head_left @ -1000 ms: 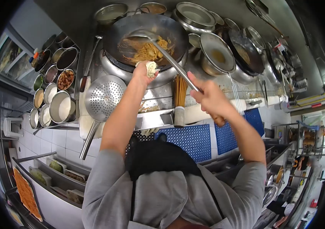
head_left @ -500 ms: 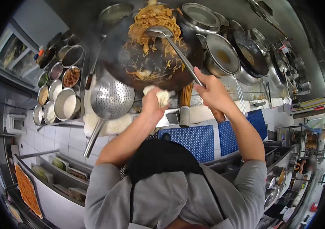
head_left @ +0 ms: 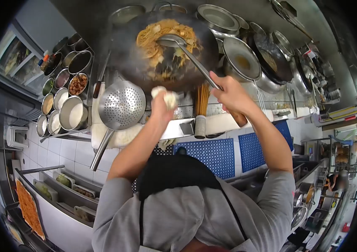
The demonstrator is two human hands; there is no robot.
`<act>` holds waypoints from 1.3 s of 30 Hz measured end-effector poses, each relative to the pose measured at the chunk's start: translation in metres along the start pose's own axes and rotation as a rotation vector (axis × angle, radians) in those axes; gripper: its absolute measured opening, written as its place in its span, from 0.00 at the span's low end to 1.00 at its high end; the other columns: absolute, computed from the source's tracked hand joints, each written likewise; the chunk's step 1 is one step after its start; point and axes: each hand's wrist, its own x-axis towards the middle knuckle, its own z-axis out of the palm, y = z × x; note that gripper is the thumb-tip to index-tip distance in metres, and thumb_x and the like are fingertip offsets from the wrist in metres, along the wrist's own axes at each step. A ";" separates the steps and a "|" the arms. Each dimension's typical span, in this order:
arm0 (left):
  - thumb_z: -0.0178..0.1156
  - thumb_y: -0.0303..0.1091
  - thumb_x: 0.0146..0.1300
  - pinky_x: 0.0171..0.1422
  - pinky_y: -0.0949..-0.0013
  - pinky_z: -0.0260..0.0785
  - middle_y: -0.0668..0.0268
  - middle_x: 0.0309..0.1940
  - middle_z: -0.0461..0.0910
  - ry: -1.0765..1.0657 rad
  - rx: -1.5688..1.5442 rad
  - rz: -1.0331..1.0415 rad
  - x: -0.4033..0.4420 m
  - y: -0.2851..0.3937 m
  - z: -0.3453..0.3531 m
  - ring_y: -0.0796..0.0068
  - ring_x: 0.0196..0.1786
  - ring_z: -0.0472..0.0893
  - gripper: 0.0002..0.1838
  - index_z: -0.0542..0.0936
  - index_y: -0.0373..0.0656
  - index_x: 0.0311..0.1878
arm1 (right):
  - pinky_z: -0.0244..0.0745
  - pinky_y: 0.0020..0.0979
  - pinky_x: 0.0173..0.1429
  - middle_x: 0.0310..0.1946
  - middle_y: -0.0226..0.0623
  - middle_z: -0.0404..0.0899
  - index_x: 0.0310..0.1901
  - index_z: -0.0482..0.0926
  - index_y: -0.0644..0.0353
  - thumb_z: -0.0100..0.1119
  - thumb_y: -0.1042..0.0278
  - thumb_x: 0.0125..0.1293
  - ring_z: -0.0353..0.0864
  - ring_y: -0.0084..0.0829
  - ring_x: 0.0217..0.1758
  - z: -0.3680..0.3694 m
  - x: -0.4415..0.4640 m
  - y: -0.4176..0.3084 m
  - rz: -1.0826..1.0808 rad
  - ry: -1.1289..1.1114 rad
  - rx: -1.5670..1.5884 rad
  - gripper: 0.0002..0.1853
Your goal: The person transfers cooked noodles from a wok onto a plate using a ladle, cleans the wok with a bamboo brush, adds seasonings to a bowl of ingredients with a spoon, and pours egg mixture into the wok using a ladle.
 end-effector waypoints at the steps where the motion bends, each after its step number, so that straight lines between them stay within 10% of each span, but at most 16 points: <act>1: 0.50 0.39 0.67 0.29 0.63 0.67 0.69 0.31 0.79 0.012 0.035 -0.069 -0.021 -0.001 -0.009 0.70 0.31 0.78 0.04 0.73 0.55 0.40 | 0.66 0.25 0.19 0.20 0.29 0.70 0.73 0.61 0.54 0.55 0.72 0.67 0.68 0.20 0.14 0.000 -0.005 -0.001 -0.025 0.001 -0.035 0.32; 18: 0.49 0.39 0.68 0.24 0.66 0.65 0.70 0.28 0.78 -0.182 -0.013 -0.284 -0.046 0.068 0.066 0.73 0.26 0.76 0.07 0.75 0.51 0.42 | 0.68 0.27 0.17 0.20 0.30 0.71 0.71 0.64 0.59 0.54 0.72 0.67 0.72 0.21 0.14 -0.042 -0.030 -0.017 0.144 -0.214 0.136 0.29; 23: 0.48 0.39 0.69 0.23 0.65 0.66 0.69 0.31 0.80 -0.070 -0.056 -0.047 0.031 0.010 0.023 0.70 0.29 0.78 0.07 0.74 0.52 0.44 | 0.73 0.30 0.21 0.22 0.43 0.77 0.71 0.64 0.59 0.56 0.67 0.67 0.77 0.29 0.16 0.012 0.008 0.017 -0.045 -0.040 -0.022 0.31; 24: 0.48 0.39 0.69 0.23 0.64 0.67 0.68 0.31 0.80 -0.065 -0.069 -0.050 0.011 0.002 0.010 0.69 0.29 0.79 0.07 0.74 0.53 0.45 | 0.68 0.26 0.18 0.21 0.30 0.72 0.72 0.63 0.55 0.56 0.69 0.69 0.70 0.20 0.14 0.010 -0.012 0.016 -0.062 -0.037 0.129 0.30; 28: 0.50 0.38 0.64 0.17 0.67 0.60 0.68 0.29 0.81 0.042 0.021 -0.148 -0.018 0.022 0.019 0.70 0.24 0.77 0.05 0.74 0.54 0.38 | 0.67 0.26 0.18 0.22 0.30 0.71 0.75 0.57 0.52 0.54 0.71 0.70 0.69 0.20 0.15 0.020 -0.056 0.032 0.125 -0.055 0.512 0.33; 34: 0.52 0.38 0.64 0.13 0.76 0.56 0.65 0.24 0.79 -0.095 0.257 0.013 -0.010 0.047 0.016 0.70 0.22 0.79 0.06 0.74 0.48 0.36 | 0.67 0.27 0.18 0.24 0.30 0.71 0.76 0.53 0.57 0.51 0.69 0.71 0.69 0.21 0.17 -0.012 -0.065 0.019 0.262 0.076 0.544 0.33; 39: 0.60 0.24 0.49 0.29 0.67 0.74 0.64 0.30 0.77 -0.058 0.528 0.494 -0.014 0.005 -0.020 0.70 0.29 0.80 0.15 0.74 0.37 0.43 | 0.68 0.27 0.17 0.24 0.29 0.71 0.76 0.50 0.56 0.51 0.67 0.71 0.69 0.21 0.16 -0.042 -0.058 0.027 0.331 0.114 0.742 0.35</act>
